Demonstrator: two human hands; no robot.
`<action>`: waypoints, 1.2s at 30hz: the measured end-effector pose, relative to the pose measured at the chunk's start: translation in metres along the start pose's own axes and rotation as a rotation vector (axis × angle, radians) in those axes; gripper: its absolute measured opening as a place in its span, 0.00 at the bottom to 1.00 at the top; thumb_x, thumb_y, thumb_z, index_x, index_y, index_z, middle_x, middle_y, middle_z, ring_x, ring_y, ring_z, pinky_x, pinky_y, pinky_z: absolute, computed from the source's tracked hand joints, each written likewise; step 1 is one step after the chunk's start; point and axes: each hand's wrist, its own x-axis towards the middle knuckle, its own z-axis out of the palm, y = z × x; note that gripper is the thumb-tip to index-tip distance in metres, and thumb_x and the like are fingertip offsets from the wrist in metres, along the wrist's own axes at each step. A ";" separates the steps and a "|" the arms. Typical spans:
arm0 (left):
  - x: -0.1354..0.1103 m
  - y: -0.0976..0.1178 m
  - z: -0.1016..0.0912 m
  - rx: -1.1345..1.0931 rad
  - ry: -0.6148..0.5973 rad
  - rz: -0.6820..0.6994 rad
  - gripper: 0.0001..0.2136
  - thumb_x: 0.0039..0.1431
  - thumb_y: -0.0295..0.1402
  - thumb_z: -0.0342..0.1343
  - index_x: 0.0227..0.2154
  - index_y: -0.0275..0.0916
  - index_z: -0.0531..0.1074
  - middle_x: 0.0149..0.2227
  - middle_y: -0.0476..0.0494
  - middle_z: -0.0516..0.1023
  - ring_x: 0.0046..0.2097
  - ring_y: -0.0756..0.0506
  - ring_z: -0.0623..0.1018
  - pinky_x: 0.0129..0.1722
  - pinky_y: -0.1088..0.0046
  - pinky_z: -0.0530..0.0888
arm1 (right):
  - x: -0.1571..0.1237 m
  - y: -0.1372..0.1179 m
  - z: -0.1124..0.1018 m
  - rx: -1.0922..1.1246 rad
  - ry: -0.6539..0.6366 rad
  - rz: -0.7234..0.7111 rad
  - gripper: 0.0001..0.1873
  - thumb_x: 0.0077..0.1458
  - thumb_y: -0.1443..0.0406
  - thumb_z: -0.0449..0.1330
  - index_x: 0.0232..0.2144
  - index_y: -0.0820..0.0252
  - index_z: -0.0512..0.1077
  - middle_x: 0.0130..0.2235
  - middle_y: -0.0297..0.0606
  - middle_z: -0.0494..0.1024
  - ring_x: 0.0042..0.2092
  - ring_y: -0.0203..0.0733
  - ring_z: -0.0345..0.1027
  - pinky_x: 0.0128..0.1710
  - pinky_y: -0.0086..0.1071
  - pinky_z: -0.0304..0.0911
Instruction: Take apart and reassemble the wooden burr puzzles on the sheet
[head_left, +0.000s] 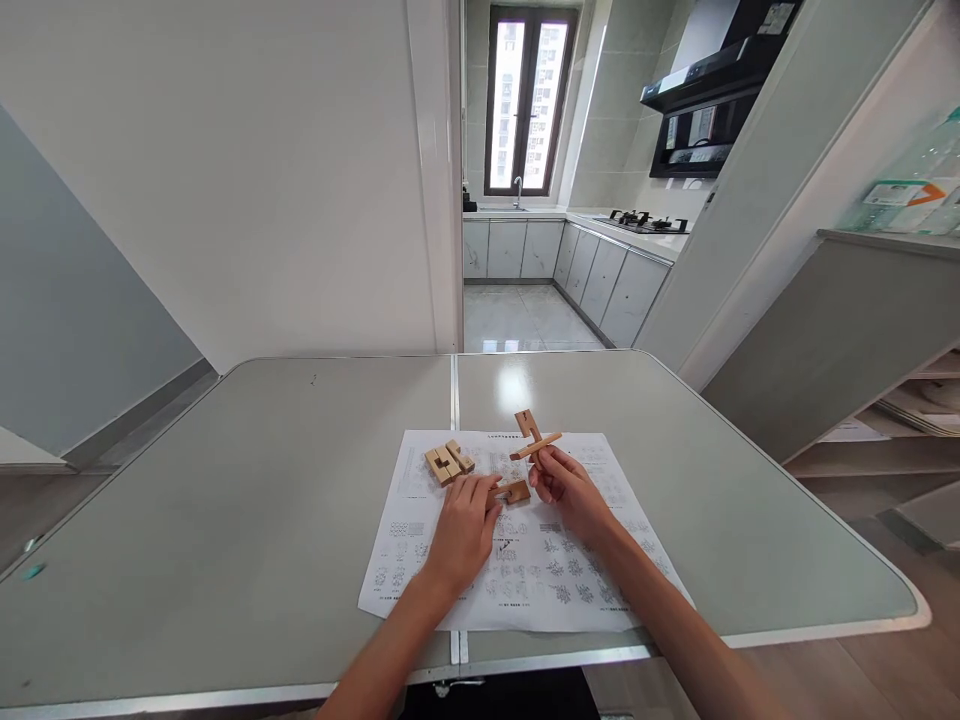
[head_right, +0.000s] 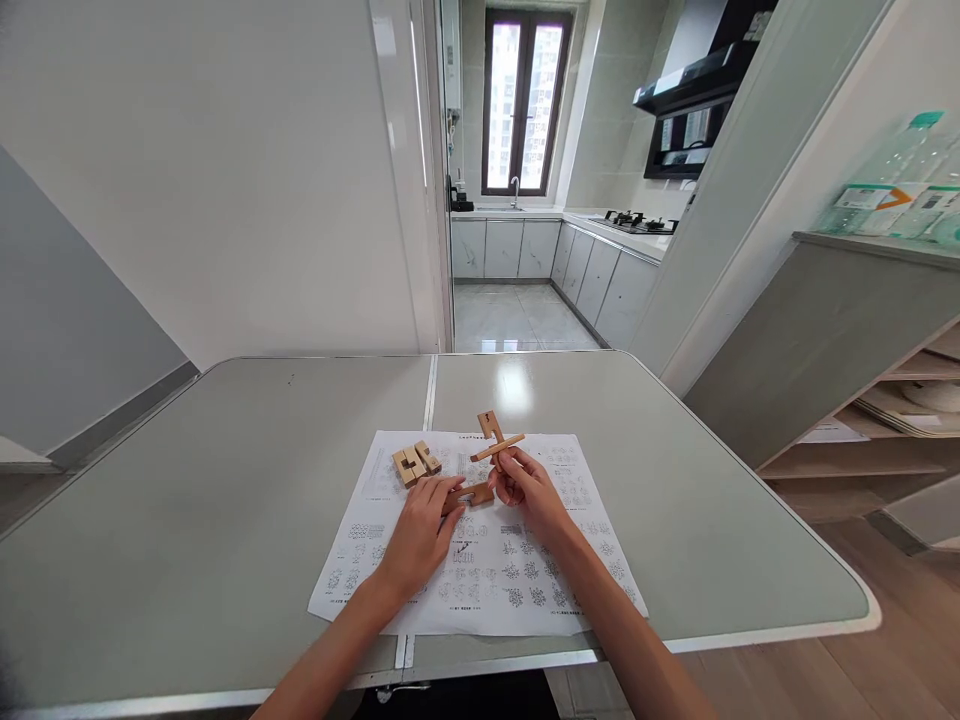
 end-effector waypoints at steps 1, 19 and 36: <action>0.000 0.000 0.000 -0.004 -0.002 0.007 0.17 0.69 0.25 0.53 0.57 0.43 0.68 0.52 0.40 0.77 0.54 0.37 0.76 0.55 0.51 0.75 | 0.001 0.001 -0.001 0.002 -0.001 0.000 0.22 0.59 0.46 0.68 0.35 0.58 0.73 0.28 0.34 0.76 0.22 0.32 0.53 0.22 0.31 0.46; 0.014 0.014 -0.021 -0.760 0.115 -0.330 0.16 0.69 0.46 0.57 0.47 0.40 0.80 0.42 0.41 0.82 0.45 0.42 0.79 0.50 0.64 0.76 | -0.001 0.001 -0.003 0.068 -0.088 0.102 0.21 0.60 0.47 0.67 0.34 0.59 0.74 0.24 0.30 0.70 0.23 0.32 0.53 0.22 0.30 0.50; 0.015 0.014 -0.023 -1.020 -0.017 -0.413 0.24 0.64 0.50 0.62 0.56 0.41 0.80 0.34 0.45 0.77 0.36 0.47 0.72 0.43 0.68 0.71 | -0.005 0.006 0.005 0.045 -0.309 0.206 0.21 0.61 0.47 0.67 0.37 0.58 0.73 0.30 0.35 0.78 0.24 0.33 0.65 0.24 0.29 0.54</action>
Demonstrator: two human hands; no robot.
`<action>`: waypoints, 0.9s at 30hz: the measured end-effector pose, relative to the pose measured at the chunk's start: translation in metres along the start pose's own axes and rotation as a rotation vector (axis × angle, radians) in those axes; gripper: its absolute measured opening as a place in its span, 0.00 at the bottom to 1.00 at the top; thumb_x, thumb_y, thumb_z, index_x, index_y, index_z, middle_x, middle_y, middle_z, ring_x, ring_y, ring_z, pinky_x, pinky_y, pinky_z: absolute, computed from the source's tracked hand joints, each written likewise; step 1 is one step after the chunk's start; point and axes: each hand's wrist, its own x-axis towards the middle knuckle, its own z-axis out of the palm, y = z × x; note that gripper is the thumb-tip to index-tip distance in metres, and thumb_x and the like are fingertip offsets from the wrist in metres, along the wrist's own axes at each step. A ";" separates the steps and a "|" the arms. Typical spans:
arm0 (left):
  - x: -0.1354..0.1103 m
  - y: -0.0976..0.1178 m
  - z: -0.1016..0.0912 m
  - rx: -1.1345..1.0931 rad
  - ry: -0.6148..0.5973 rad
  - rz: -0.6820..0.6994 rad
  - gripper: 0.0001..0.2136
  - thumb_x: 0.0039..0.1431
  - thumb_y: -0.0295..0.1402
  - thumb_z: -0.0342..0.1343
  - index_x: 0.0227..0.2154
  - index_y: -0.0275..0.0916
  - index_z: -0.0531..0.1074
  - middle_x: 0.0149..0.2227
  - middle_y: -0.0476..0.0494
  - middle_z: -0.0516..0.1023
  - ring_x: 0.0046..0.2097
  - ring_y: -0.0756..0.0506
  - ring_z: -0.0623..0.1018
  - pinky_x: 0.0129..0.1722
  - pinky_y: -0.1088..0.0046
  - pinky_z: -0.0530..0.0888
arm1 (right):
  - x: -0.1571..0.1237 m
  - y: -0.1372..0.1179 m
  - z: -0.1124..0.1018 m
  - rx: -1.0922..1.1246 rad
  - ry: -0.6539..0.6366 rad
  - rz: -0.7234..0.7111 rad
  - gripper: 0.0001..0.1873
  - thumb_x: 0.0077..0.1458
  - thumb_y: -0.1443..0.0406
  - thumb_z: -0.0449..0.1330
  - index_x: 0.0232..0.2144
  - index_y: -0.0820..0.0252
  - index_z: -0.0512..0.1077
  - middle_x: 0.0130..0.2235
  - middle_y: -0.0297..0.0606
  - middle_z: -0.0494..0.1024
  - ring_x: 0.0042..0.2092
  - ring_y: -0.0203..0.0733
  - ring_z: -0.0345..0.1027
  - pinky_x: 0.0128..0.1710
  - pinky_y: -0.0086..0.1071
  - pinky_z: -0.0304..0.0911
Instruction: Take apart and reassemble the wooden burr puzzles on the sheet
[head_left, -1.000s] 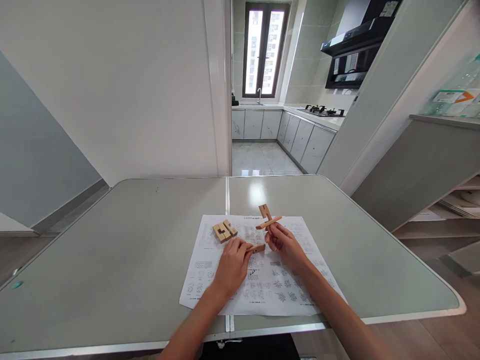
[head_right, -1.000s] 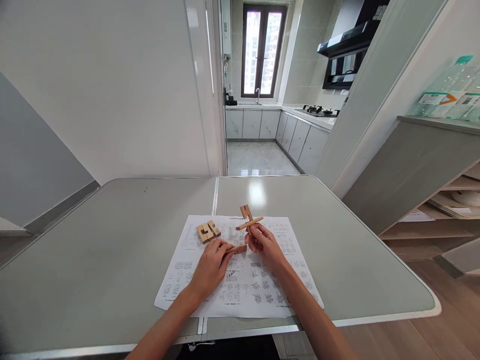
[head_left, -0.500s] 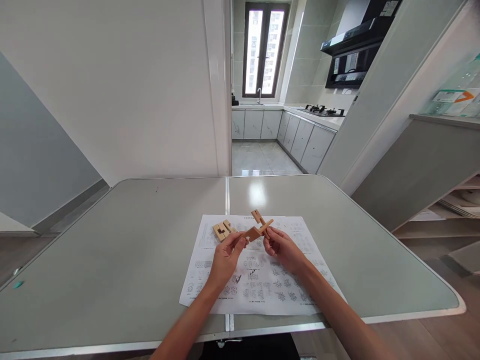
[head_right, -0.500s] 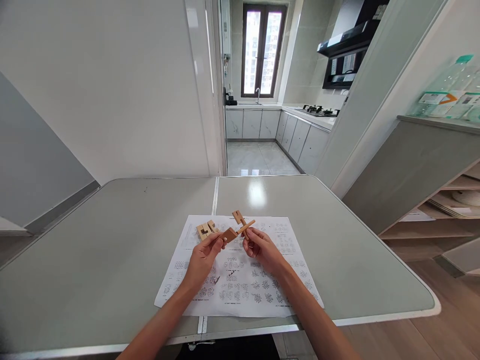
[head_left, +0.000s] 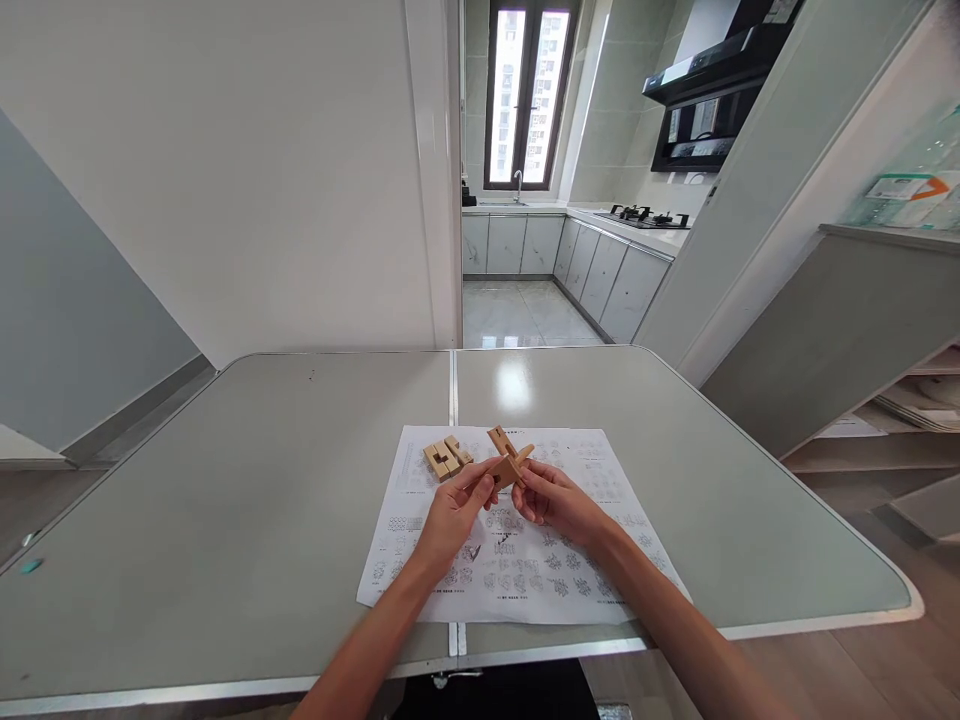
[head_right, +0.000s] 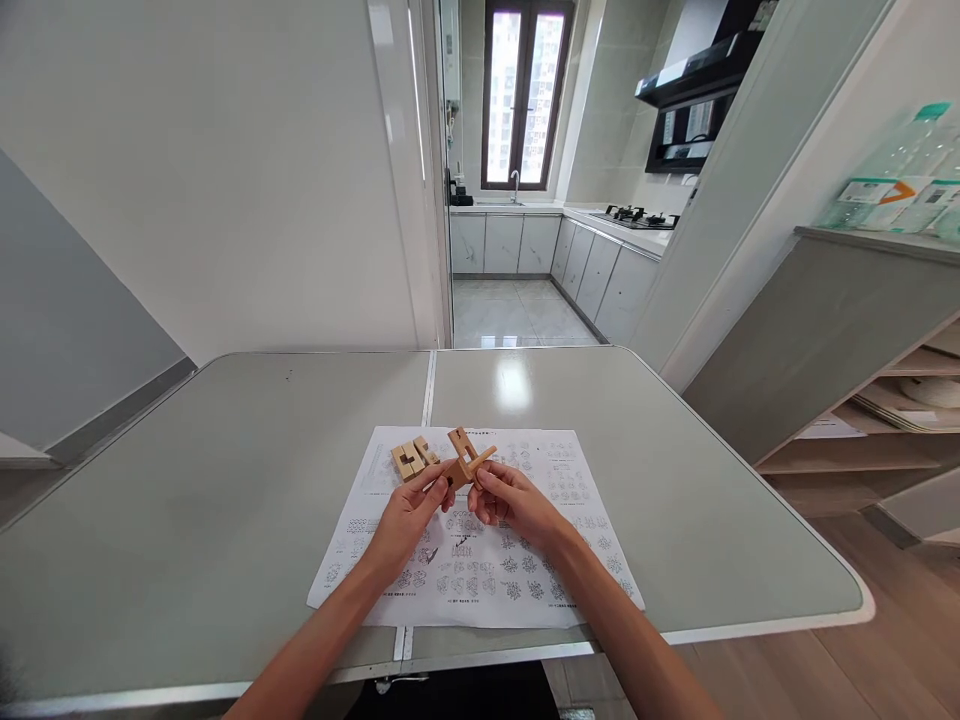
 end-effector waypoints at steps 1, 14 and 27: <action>0.000 0.000 0.000 -0.006 0.003 -0.001 0.24 0.64 0.50 0.62 0.55 0.41 0.80 0.34 0.45 0.77 0.35 0.47 0.72 0.43 0.68 0.71 | 0.000 0.000 0.000 0.002 -0.007 0.001 0.21 0.61 0.47 0.68 0.37 0.58 0.73 0.30 0.35 0.79 0.24 0.33 0.66 0.24 0.29 0.55; -0.001 0.003 0.002 0.026 0.064 -0.062 0.24 0.59 0.53 0.65 0.50 0.40 0.78 0.42 0.43 0.79 0.30 0.51 0.71 0.32 0.73 0.70 | -0.003 0.004 -0.003 0.006 -0.118 0.031 0.21 0.61 0.48 0.68 0.43 0.58 0.74 0.32 0.37 0.81 0.26 0.35 0.70 0.28 0.31 0.63; 0.000 -0.001 0.007 -0.007 -0.026 -0.068 0.25 0.62 0.58 0.60 0.29 0.39 0.69 0.23 0.53 0.68 0.25 0.52 0.66 0.27 0.75 0.64 | -0.004 0.003 -0.007 0.024 -0.145 -0.002 0.21 0.62 0.47 0.67 0.34 0.58 0.72 0.25 0.34 0.76 0.23 0.34 0.63 0.26 0.31 0.59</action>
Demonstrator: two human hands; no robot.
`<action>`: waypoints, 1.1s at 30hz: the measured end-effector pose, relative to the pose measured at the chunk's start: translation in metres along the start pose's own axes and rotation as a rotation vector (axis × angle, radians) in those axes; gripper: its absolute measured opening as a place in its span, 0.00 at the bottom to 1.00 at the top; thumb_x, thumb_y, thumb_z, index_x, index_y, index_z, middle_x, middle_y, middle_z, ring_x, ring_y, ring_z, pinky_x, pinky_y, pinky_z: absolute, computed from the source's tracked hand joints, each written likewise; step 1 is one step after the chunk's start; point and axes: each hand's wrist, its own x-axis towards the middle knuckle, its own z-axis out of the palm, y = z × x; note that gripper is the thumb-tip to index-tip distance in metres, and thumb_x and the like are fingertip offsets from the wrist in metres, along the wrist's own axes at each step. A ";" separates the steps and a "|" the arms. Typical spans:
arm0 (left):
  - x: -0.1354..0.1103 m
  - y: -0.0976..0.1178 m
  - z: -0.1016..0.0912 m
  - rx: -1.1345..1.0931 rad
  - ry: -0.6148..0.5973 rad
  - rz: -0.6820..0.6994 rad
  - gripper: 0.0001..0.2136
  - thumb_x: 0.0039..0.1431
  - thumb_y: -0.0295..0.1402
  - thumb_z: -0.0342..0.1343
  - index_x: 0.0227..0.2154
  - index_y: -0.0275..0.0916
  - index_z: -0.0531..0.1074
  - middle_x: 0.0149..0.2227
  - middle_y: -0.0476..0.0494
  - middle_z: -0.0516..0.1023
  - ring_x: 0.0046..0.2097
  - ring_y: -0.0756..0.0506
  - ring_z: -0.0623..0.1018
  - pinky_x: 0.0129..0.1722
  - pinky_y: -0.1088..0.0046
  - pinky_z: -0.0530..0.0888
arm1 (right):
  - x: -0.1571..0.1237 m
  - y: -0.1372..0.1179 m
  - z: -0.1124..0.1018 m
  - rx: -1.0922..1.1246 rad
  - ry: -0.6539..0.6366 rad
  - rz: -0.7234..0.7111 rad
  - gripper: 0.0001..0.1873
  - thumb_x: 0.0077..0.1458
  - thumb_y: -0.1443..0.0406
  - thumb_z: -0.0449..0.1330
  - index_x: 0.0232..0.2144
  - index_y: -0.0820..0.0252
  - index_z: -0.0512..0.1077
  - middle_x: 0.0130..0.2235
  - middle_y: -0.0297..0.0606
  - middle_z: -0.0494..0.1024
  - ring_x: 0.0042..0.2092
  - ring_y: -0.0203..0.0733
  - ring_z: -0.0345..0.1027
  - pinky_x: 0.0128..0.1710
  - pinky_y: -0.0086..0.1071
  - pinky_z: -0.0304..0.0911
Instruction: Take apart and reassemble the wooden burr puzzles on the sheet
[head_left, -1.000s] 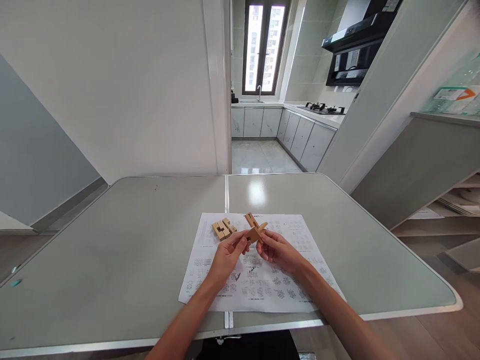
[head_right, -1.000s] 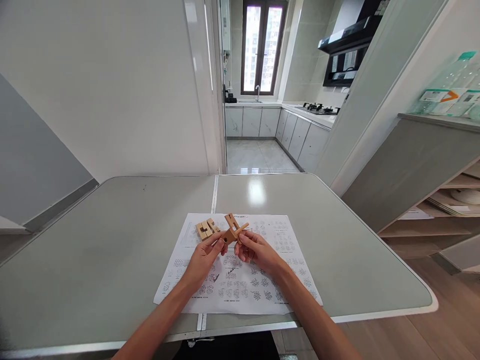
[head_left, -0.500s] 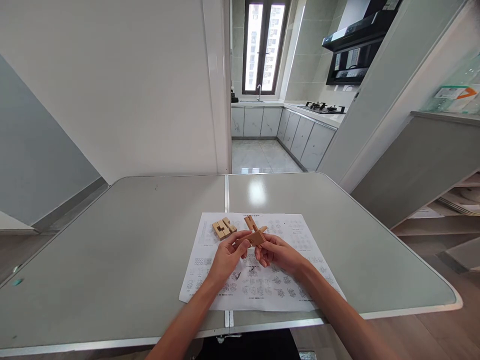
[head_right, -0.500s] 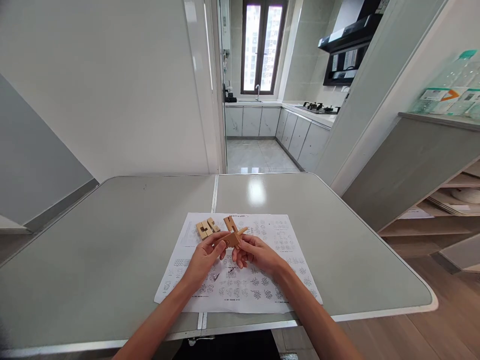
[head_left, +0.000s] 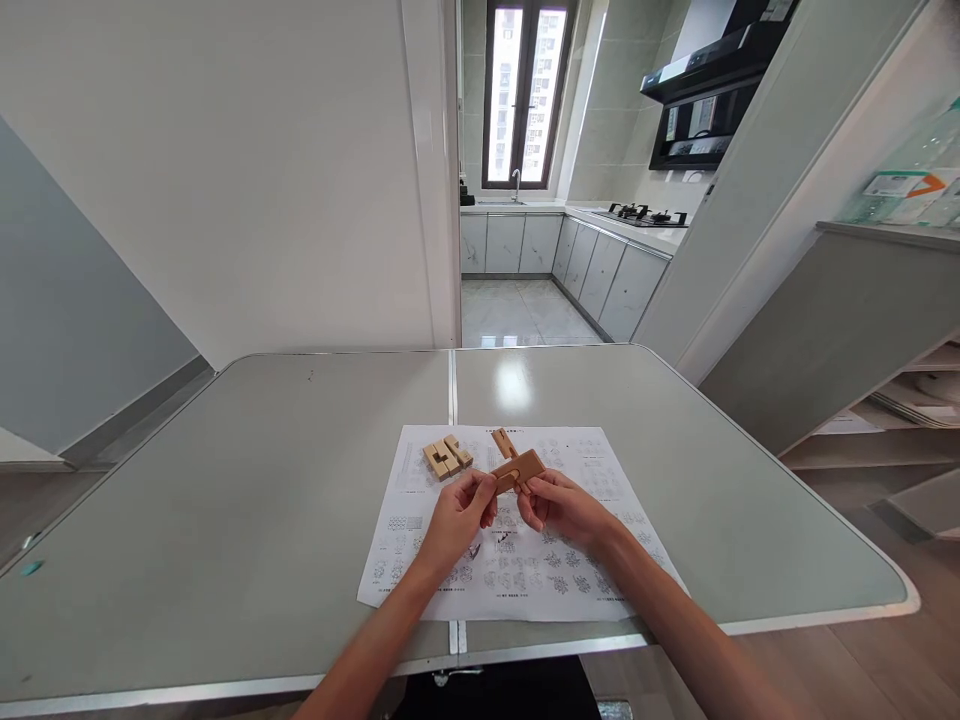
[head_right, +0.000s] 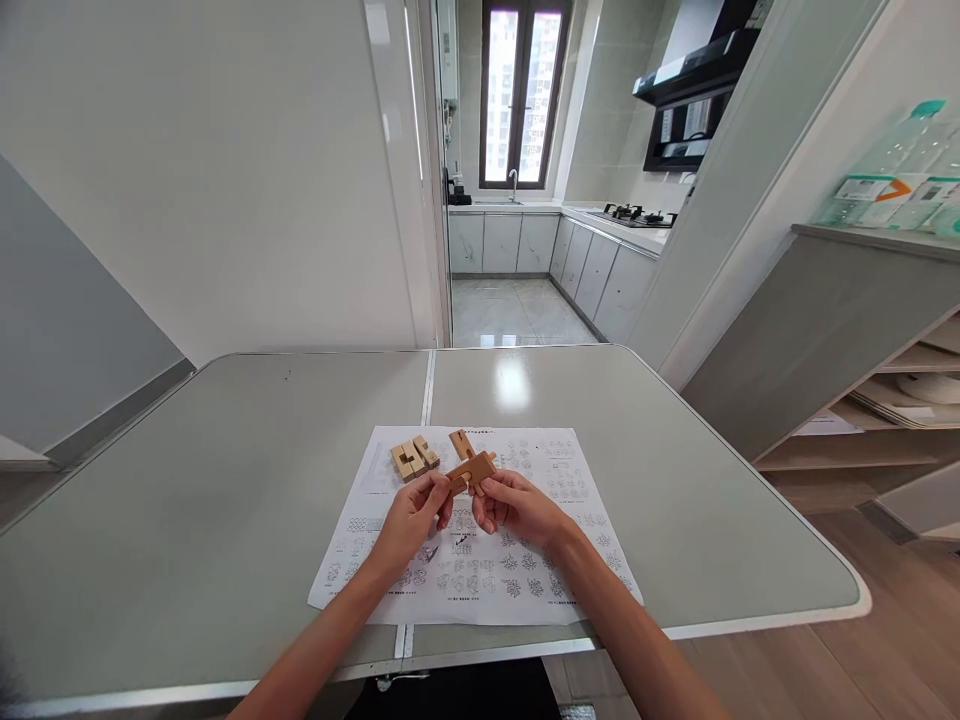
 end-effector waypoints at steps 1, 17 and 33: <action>0.000 -0.001 0.000 0.004 0.002 0.000 0.25 0.61 0.58 0.60 0.29 0.39 0.69 0.22 0.53 0.68 0.25 0.52 0.66 0.27 0.75 0.64 | -0.001 0.000 0.000 -0.005 -0.021 0.010 0.21 0.62 0.48 0.67 0.34 0.58 0.72 0.24 0.33 0.76 0.22 0.34 0.63 0.26 0.31 0.58; -0.002 -0.005 -0.002 -0.032 0.024 0.009 0.24 0.63 0.57 0.60 0.31 0.37 0.73 0.26 0.51 0.71 0.25 0.53 0.64 0.26 0.76 0.61 | 0.001 0.009 -0.010 -0.103 -0.215 0.039 0.18 0.67 0.52 0.61 0.38 0.62 0.74 0.15 0.22 0.67 0.16 0.30 0.49 0.18 0.26 0.48; -0.001 -0.006 0.001 -0.009 0.026 0.005 0.24 0.65 0.56 0.59 0.34 0.36 0.75 0.27 0.49 0.75 0.23 0.54 0.66 0.25 0.76 0.60 | 0.001 0.006 -0.003 -0.017 -0.148 0.012 0.17 0.67 0.52 0.60 0.35 0.61 0.74 0.15 0.21 0.61 0.18 0.30 0.45 0.21 0.27 0.46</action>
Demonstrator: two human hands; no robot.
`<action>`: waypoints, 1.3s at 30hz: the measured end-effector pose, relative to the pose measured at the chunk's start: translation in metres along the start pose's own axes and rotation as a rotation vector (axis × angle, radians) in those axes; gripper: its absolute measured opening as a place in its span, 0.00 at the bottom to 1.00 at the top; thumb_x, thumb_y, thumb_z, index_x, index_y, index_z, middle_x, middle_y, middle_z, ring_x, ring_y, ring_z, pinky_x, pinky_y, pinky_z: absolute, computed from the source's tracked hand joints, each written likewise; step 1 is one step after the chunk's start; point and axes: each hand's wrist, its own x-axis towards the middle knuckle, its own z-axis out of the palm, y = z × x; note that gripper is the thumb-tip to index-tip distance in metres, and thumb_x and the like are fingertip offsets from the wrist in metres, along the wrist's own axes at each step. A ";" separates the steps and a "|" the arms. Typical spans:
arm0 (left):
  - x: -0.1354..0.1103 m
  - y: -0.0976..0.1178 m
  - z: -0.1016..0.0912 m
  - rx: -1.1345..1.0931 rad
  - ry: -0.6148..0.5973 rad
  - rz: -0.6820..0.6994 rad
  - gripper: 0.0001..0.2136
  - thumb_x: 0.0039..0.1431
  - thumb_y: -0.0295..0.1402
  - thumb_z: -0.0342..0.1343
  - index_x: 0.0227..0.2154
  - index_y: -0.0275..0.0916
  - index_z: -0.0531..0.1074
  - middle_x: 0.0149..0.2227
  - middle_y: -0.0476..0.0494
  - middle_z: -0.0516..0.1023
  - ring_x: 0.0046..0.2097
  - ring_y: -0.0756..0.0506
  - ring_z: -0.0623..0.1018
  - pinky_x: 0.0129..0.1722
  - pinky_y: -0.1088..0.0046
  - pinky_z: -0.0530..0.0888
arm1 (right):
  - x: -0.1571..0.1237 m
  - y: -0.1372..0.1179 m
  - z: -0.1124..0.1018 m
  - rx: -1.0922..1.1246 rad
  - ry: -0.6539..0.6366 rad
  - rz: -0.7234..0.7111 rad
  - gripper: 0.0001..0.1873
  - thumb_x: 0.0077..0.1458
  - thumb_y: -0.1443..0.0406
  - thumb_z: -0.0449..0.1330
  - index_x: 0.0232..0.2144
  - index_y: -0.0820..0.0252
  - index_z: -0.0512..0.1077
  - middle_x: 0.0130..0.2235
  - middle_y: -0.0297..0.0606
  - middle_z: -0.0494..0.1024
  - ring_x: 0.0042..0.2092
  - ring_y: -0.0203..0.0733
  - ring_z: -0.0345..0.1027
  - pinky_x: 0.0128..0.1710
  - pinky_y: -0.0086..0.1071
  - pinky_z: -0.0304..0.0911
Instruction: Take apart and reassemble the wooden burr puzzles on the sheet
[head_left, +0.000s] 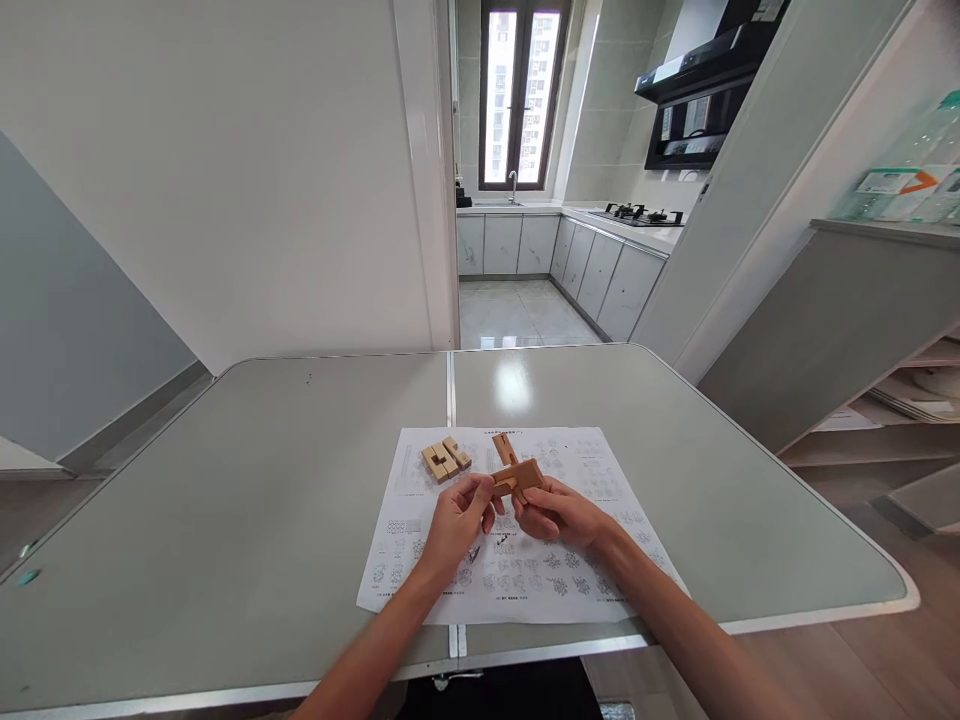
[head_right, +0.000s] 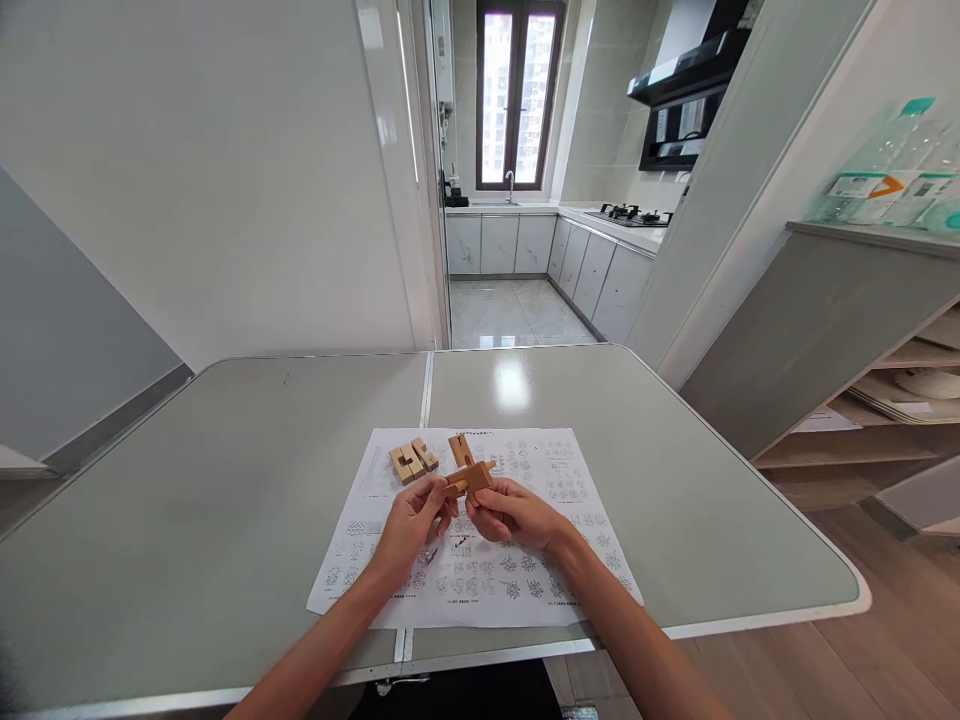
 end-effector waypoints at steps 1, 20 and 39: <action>0.000 0.001 0.001 -0.002 -0.016 0.001 0.23 0.65 0.56 0.59 0.36 0.36 0.75 0.28 0.49 0.75 0.23 0.54 0.67 0.25 0.76 0.61 | 0.000 0.000 0.000 0.012 0.010 -0.002 0.17 0.67 0.53 0.60 0.34 0.61 0.74 0.15 0.22 0.61 0.18 0.31 0.45 0.21 0.28 0.46; -0.008 0.004 0.005 0.219 -0.067 0.083 0.18 0.68 0.49 0.57 0.43 0.38 0.80 0.33 0.45 0.78 0.28 0.50 0.72 0.29 0.74 0.68 | 0.004 0.003 -0.005 0.062 0.050 -0.026 0.26 0.61 0.55 0.54 0.14 0.58 0.67 0.15 0.31 0.60 0.21 0.34 0.51 0.23 0.31 0.47; -0.006 0.000 0.002 0.176 -0.098 0.025 0.21 0.67 0.52 0.58 0.44 0.38 0.80 0.32 0.46 0.77 0.27 0.51 0.70 0.26 0.75 0.67 | 0.003 0.001 -0.003 0.108 0.012 0.015 0.25 0.66 0.51 0.53 0.20 0.57 0.64 0.14 0.26 0.58 0.19 0.32 0.46 0.23 0.30 0.50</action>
